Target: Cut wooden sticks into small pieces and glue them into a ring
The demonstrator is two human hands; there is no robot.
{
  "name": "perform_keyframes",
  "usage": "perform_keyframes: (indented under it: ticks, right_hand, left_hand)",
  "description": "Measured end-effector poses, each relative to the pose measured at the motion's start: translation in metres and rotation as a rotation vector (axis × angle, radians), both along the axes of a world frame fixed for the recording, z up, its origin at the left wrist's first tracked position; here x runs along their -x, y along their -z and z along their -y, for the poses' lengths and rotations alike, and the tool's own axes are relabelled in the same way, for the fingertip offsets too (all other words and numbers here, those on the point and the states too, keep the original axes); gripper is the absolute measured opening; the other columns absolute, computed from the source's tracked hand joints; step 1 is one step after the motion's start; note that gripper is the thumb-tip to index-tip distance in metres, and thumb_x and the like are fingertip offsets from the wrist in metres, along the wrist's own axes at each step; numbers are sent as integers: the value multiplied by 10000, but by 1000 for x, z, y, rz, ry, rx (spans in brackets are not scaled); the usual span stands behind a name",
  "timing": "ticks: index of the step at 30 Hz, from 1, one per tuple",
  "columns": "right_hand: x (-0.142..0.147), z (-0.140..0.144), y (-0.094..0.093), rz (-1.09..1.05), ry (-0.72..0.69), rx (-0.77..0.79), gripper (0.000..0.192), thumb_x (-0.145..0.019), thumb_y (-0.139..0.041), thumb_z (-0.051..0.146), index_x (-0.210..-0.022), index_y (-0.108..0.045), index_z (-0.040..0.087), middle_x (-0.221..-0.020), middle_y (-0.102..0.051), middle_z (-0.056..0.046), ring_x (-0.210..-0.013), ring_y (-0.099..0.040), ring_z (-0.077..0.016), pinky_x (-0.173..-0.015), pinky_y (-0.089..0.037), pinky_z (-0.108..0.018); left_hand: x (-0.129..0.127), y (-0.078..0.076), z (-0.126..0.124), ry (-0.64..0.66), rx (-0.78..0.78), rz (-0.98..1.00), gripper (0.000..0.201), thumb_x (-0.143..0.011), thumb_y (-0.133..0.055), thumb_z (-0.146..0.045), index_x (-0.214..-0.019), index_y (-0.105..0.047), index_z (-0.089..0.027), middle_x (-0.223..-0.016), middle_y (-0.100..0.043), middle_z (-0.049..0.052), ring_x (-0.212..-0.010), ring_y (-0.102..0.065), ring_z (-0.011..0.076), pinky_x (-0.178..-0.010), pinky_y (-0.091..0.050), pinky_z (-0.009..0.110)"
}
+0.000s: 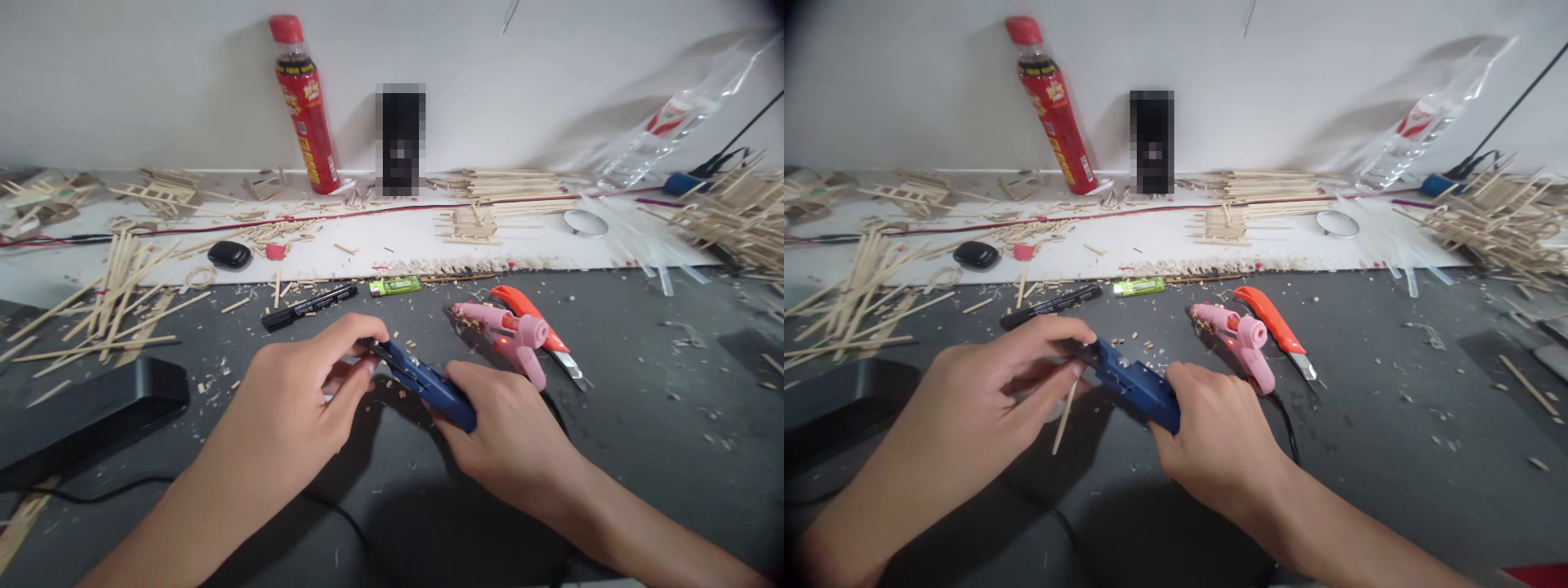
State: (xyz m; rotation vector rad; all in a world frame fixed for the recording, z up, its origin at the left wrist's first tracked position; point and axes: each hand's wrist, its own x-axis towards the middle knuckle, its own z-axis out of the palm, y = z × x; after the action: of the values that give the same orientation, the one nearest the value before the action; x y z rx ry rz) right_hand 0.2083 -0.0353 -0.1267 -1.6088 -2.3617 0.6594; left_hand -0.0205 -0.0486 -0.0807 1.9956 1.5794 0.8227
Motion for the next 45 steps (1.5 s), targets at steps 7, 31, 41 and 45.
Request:
perform_keyframes:
  ticks: [7,31,41,45]
  right_hand:
    - [4,-3,3,22,3,68,140,-824,-583,211,-707,-508,233,-720,-711,-57,-636,-616,-218,-605,-250,-336]
    - [-5,8,-17,-44,62,79,222,-957,-569,437,-1001,-694,259,-918,-756,-24,-811,-679,-258,-695,-354,-372]
    - [-6,5,-22,-171,-24,165,208,-970,-568,450,-904,-608,256,-825,-691,4,-718,-599,-218,-698,-335,-371]
    - [-5,4,-20,-158,-33,170,232,-961,-573,438,-823,-542,255,-780,-659,11,-684,-561,-203,-685,-318,-361]
  left_hand:
    - [4,2,-3,-4,93,16,151,-994,-633,-259,-1096,-681,-359,-763,-777,-92,-604,-769,121,-536,-530,150]
    - [12,-6,-2,77,71,-88,378,-1019,-642,-350,-1371,-602,-485,-874,-790,-105,-622,-729,101,-550,-536,143]
    - [8,-4,0,26,41,205,407,-1044,-634,-299,-1414,-517,-422,-974,-818,-81,-710,-794,111,-676,-632,140]
    - [7,-5,0,11,34,182,361,-1035,-636,-285,-1365,-540,-393,-867,-810,-94,-677,-792,111,-645,-616,129]
